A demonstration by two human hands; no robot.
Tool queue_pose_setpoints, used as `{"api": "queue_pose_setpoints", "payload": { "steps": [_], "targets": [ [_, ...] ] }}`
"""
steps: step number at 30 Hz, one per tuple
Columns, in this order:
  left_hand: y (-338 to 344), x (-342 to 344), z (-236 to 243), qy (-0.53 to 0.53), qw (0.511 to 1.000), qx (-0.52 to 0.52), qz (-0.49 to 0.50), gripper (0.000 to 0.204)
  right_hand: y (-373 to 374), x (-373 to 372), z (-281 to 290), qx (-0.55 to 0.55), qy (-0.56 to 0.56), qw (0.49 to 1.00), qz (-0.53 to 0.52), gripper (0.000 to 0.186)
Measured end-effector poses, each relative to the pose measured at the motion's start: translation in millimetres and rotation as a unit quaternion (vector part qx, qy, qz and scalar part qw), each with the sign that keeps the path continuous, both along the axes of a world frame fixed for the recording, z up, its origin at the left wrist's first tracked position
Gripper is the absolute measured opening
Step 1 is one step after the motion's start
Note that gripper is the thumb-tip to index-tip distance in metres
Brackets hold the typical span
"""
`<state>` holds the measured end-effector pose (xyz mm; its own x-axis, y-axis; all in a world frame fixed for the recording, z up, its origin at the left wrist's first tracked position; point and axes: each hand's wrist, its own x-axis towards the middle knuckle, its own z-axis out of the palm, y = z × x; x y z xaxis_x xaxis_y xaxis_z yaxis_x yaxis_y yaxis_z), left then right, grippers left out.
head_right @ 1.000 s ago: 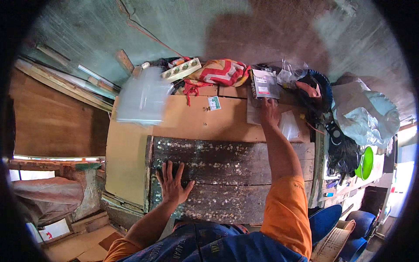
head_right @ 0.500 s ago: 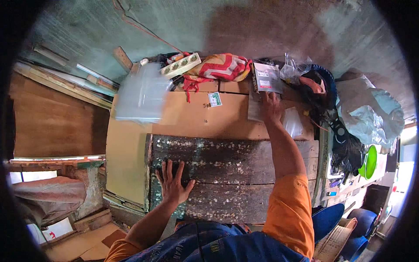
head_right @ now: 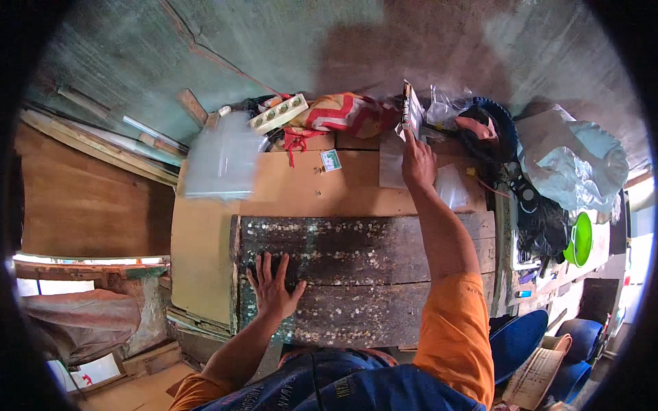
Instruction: The person places a wooden board on a table, removes a mosquito coil from its packaging, and separates a single coil before lighting the end with a lighter.
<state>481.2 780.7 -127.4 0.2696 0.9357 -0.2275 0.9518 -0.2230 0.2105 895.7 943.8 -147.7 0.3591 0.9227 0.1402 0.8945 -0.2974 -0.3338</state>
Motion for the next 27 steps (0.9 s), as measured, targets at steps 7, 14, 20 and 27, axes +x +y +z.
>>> {"api": "queue_pose_setpoints", "payload": {
  "steps": [7,14,20,27],
  "targets": [
    [-3.4,0.7,3.4,0.011,1.0,0.001,0.01,0.079,2.4,-9.5,-10.4,0.106,0.038,0.994,-0.01,0.06],
    [4.1,-2.5,0.5,0.013,1.0,0.003,0.004,0.079,19.6,-8.4,-18.6,0.148,0.041,0.988,-0.026,0.055],
    [2.8,-5.5,0.8,0.011,1.0,0.001,0.0,0.079,23.3,7.3,2.4,0.164,-0.047,0.985,-0.023,0.038],
    [-4.2,-12.9,8.1,0.011,1.0,-0.009,-0.001,0.079,-20.5,-14.9,24.4,0.144,-0.094,0.985,0.002,0.038]
  ]
}}
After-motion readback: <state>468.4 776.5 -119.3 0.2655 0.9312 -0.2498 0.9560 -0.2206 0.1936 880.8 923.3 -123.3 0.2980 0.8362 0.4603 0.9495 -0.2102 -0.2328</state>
